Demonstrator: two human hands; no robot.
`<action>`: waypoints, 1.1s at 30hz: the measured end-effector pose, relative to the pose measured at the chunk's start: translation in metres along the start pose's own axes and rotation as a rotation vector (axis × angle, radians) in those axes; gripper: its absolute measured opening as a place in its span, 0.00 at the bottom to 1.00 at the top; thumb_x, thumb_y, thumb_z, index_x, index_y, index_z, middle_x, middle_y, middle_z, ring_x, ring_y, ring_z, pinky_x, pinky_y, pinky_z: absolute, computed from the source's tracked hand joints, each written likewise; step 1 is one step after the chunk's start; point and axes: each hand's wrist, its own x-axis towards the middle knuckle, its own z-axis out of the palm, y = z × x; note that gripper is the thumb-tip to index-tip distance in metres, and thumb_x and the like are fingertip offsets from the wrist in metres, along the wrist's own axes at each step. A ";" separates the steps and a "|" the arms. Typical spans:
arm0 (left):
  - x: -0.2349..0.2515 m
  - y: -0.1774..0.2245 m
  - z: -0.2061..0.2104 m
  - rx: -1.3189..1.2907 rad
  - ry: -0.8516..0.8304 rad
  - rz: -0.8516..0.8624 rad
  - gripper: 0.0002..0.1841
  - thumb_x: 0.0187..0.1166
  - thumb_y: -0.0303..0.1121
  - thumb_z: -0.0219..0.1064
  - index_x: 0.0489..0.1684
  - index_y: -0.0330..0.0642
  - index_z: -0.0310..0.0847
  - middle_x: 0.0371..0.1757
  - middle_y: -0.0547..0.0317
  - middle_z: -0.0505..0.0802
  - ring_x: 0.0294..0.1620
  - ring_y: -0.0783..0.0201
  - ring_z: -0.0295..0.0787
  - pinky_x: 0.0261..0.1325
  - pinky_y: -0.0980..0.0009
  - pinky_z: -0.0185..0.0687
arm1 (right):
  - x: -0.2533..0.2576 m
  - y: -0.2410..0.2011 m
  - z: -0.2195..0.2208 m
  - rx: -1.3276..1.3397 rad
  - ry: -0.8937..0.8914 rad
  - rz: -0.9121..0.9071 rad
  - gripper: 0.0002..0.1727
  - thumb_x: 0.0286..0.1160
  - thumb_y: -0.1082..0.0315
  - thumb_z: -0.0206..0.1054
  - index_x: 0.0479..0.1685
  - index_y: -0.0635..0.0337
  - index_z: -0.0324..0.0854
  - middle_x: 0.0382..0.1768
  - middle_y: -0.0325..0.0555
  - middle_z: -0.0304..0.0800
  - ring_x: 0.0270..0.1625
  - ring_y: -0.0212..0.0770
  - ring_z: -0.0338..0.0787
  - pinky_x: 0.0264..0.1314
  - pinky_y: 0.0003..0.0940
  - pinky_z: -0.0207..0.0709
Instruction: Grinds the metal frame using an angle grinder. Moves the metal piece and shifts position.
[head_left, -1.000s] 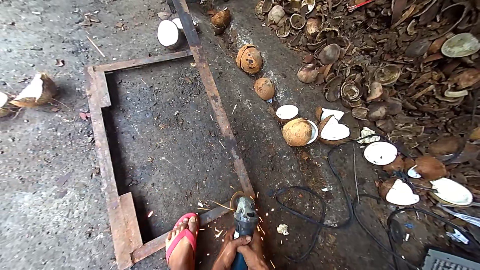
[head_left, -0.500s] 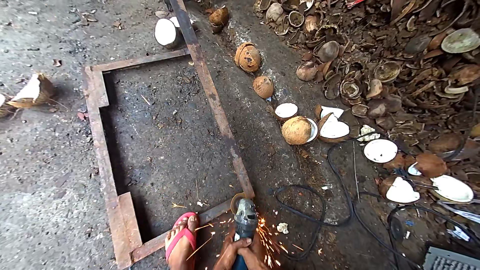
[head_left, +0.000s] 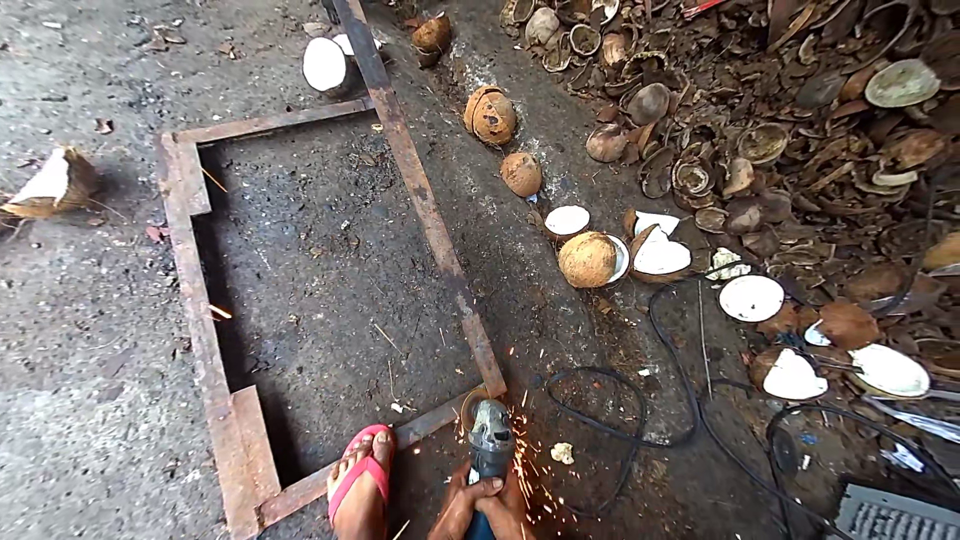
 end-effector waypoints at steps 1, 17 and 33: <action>0.000 0.000 0.000 0.003 0.000 -0.001 0.29 0.54 0.36 0.77 0.59 0.33 0.81 0.44 0.49 0.95 0.44 0.59 0.94 0.54 0.58 0.91 | 0.000 0.000 0.000 0.000 0.011 -0.013 0.45 0.43 0.80 0.77 0.74 0.76 0.67 0.58 0.64 0.85 0.60 0.48 0.86 0.67 0.45 0.81; -0.001 -0.012 -0.001 0.056 0.002 0.001 0.33 0.54 0.36 0.78 0.65 0.33 0.80 0.50 0.48 0.94 0.50 0.58 0.93 0.59 0.57 0.89 | -0.003 0.012 -0.002 0.078 0.034 -0.084 0.46 0.37 0.82 0.75 0.73 0.76 0.67 0.59 0.62 0.85 0.61 0.45 0.86 0.65 0.41 0.82; -0.001 0.000 -0.008 0.063 -0.002 0.008 0.31 0.52 0.41 0.79 0.59 0.36 0.83 0.46 0.51 0.95 0.47 0.60 0.94 0.57 0.59 0.90 | 0.005 0.012 0.006 0.088 0.037 -0.134 0.50 0.32 0.77 0.77 0.74 0.74 0.67 0.58 0.61 0.86 0.59 0.44 0.88 0.64 0.40 0.83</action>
